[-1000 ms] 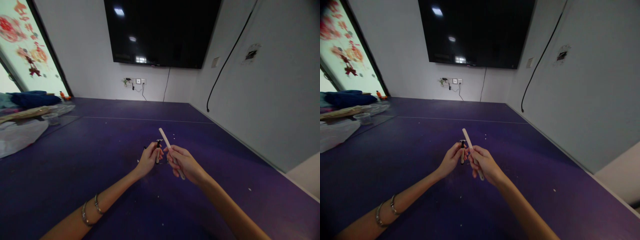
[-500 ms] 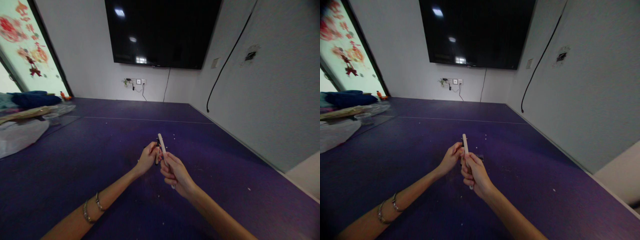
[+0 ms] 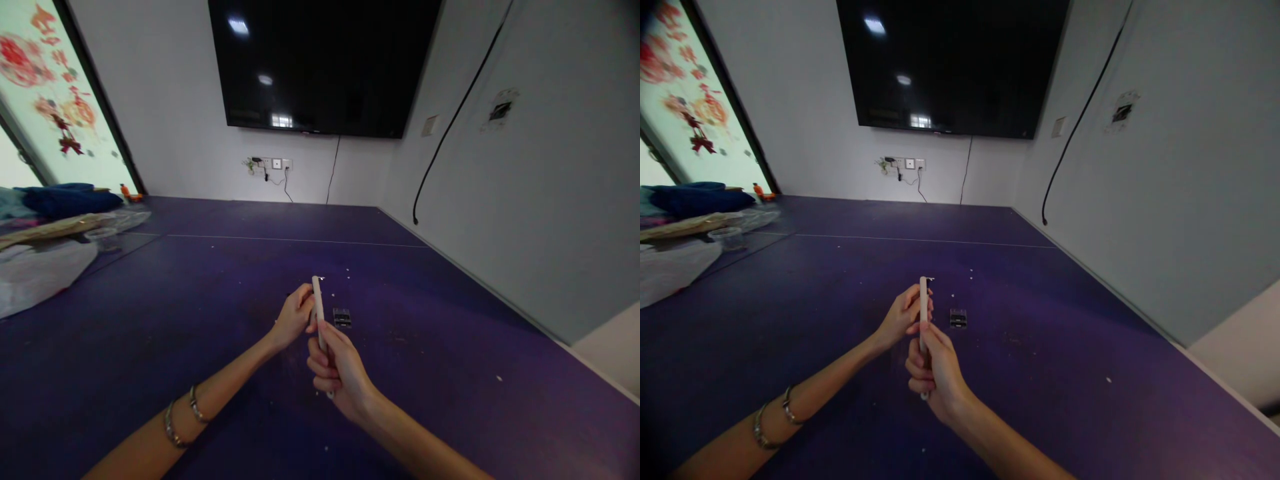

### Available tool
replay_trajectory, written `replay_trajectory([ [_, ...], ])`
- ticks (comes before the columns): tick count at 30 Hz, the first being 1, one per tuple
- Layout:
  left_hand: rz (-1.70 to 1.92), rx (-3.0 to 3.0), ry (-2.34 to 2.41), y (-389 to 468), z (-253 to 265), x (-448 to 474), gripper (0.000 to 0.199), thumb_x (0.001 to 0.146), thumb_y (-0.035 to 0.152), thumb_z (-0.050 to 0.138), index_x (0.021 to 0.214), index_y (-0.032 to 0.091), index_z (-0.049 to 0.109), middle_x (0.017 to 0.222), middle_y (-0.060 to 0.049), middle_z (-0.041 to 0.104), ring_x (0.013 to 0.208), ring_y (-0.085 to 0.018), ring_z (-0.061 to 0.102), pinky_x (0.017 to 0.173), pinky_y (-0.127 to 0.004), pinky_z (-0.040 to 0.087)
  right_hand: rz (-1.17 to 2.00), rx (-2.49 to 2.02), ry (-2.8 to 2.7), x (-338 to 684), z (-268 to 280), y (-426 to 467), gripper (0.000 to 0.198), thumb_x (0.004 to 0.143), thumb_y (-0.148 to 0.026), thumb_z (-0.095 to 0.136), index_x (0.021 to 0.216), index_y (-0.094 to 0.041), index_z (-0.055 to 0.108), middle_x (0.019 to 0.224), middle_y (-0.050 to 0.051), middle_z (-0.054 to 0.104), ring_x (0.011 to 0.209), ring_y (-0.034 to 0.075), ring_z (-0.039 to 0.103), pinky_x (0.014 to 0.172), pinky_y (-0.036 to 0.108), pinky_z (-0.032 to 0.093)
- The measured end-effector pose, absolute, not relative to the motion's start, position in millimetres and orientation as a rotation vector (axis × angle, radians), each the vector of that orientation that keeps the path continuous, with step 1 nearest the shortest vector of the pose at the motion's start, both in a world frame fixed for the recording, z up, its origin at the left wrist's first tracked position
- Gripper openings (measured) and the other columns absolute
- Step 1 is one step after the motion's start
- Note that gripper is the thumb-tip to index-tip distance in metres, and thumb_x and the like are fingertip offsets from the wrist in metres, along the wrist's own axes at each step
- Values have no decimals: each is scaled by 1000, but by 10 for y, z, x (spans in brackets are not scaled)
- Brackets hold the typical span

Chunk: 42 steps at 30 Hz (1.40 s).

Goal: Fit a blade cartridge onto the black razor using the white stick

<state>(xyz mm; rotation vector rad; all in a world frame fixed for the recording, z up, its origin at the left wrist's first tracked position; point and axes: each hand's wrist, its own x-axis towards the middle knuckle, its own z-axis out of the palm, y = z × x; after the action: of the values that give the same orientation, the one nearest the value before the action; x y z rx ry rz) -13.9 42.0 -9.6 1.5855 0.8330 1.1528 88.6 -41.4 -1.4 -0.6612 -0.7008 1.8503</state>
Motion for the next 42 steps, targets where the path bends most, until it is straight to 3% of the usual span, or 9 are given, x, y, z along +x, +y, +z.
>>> replay_trajectory([
  [15, 1156, 1666, 816, 410, -82, -138, 16, 82, 28, 45, 85, 15, 53, 61, 3, 49, 51, -8, 44, 51, -20, 37, 1840, -571, -649, 859, -72, -429, 23, 80, -42, 57, 82, -20, 50, 43, -11, 30, 36, 2, 9, 32, 13, 5],
  [21, 1091, 1613, 791, 396, -87, -129, 19, 84, 31, 43, 92, 15, 51, 64, 3, 51, 43, -6, 39, 42, -18, 30, 1868, -529, -622, 861, -97, -445, 21, 82, -41, 55, 83, -20, 50, 44, -11, 32, 36, 2, 10, 32, 13, 5],
  [26, 1107, 1646, 792, 380, -65, -125, 18, 84, 31, 45, 88, 15, 52, 64, 3, 51, 43, -5, 38, 45, -19, 32, 1874, -512, -620, 874, -85, -435, 22, 81, -41, 57, 82, -21, 49, 43, -11, 31, 35, 2, 9, 32, 13, 5],
  [32, 1140, 1567, 813, 416, -73, -149, 16, 83, 30, 45, 91, 17, 50, 67, 2, 53, 50, -8, 49, 49, -20, 38, 1917, -535, -622, 834, -116, -480, 24, 80, -43, 56, 84, -21, 50, 43, -11, 32, 36, 2, 10, 32, 13, 6],
  [42, 1105, 1539, 755, 357, -20, -111, 18, 82, 33, 48, 88, 16, 49, 59, 4, 49, 49, -8, 48, 47, -19, 38, 1840, -526, -602, 971, 21, -372, 23, 80, -41, 57, 79, -19, 50, 44, -11, 30, 35, 1, 8, 32, 14, 5],
])
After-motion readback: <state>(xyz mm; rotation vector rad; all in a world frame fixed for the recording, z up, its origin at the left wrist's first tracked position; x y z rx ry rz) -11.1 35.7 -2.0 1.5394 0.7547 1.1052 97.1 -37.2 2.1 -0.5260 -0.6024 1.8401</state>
